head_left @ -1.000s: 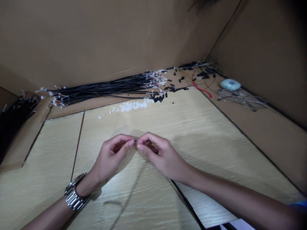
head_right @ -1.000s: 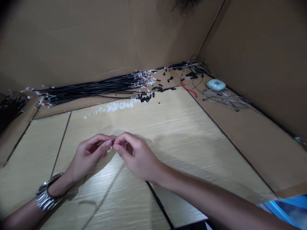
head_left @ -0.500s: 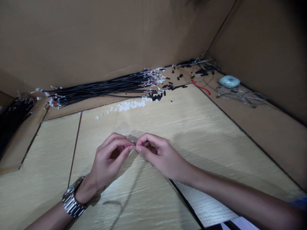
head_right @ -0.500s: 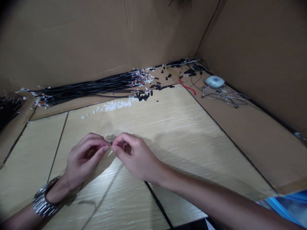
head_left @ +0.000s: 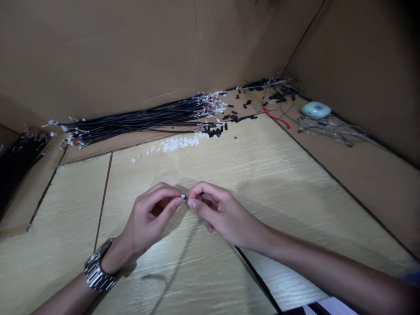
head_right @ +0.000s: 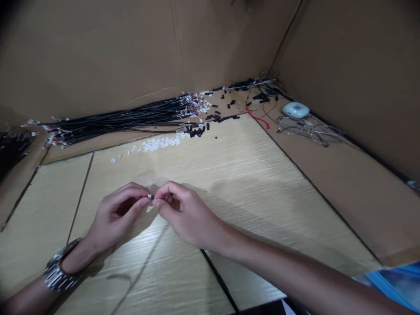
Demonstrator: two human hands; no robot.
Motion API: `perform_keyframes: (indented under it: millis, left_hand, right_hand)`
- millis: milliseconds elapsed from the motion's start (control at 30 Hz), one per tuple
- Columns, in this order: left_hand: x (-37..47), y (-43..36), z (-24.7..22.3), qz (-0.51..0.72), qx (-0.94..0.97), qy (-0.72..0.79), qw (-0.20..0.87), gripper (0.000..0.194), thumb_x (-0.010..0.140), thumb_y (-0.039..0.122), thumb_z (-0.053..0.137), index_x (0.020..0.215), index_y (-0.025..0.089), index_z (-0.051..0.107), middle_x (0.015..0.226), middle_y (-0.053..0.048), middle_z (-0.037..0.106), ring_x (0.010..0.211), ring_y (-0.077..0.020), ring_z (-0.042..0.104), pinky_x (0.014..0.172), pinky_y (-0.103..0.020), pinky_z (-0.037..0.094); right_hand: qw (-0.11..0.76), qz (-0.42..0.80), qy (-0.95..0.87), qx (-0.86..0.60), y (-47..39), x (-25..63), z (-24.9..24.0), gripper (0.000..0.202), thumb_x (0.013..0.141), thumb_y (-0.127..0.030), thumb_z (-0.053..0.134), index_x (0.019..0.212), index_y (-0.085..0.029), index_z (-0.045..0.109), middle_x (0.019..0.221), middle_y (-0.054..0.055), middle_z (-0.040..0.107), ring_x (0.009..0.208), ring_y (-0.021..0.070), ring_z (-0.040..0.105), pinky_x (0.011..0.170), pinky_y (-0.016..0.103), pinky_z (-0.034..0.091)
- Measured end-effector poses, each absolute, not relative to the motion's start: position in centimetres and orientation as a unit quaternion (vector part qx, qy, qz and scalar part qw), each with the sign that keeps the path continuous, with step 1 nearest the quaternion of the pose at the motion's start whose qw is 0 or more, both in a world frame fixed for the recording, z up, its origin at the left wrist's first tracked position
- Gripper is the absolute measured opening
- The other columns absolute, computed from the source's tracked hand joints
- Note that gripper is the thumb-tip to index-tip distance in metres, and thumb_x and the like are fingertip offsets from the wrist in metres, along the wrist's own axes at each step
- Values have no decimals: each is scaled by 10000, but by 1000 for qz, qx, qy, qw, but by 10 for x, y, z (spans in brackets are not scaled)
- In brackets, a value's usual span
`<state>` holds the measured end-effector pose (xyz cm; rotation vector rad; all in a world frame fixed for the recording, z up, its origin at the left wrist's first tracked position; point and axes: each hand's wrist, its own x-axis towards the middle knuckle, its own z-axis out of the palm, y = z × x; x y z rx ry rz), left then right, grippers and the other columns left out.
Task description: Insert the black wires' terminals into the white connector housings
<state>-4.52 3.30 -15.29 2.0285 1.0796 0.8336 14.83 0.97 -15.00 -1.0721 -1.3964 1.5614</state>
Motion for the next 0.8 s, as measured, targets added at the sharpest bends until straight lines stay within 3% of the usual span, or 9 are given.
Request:
perform_keyframes:
  millis: [233, 500, 800]
  left_hand:
    - [-43, 34, -150, 315, 726, 446, 419, 173, 896, 278, 620, 777, 155, 642, 696, -20, 607, 577, -107, 527, 500, -205, 411]
    - [-45, 34, -150, 313, 699, 435, 473, 184, 903, 290, 626, 779, 155, 649, 674, -6, 587, 555, -92, 492, 488, -187, 396]
    - [-49, 37, -152, 293, 694, 412, 513, 122, 917, 268, 622, 843, 189, 678, 728, 3, 609, 593, -87, 500, 537, -192, 405]
  right_hand:
    - [417, 423, -673, -441, 8, 151, -148, 108, 877, -84, 525, 854, -185, 557, 913, 14, 536, 731, 111, 510, 608, 247, 398]
    - [403, 350, -711, -458, 10, 156, -148, 112, 862, -81, 535, 858, -190, 562, 905, 16, 543, 691, 113, 517, 591, 250, 405]
    - [417, 378, -696, -446, 10, 153, -151, 104, 870, -78, 550, 840, -178, 557, 865, 2, 538, 684, 100, 504, 604, 242, 402]
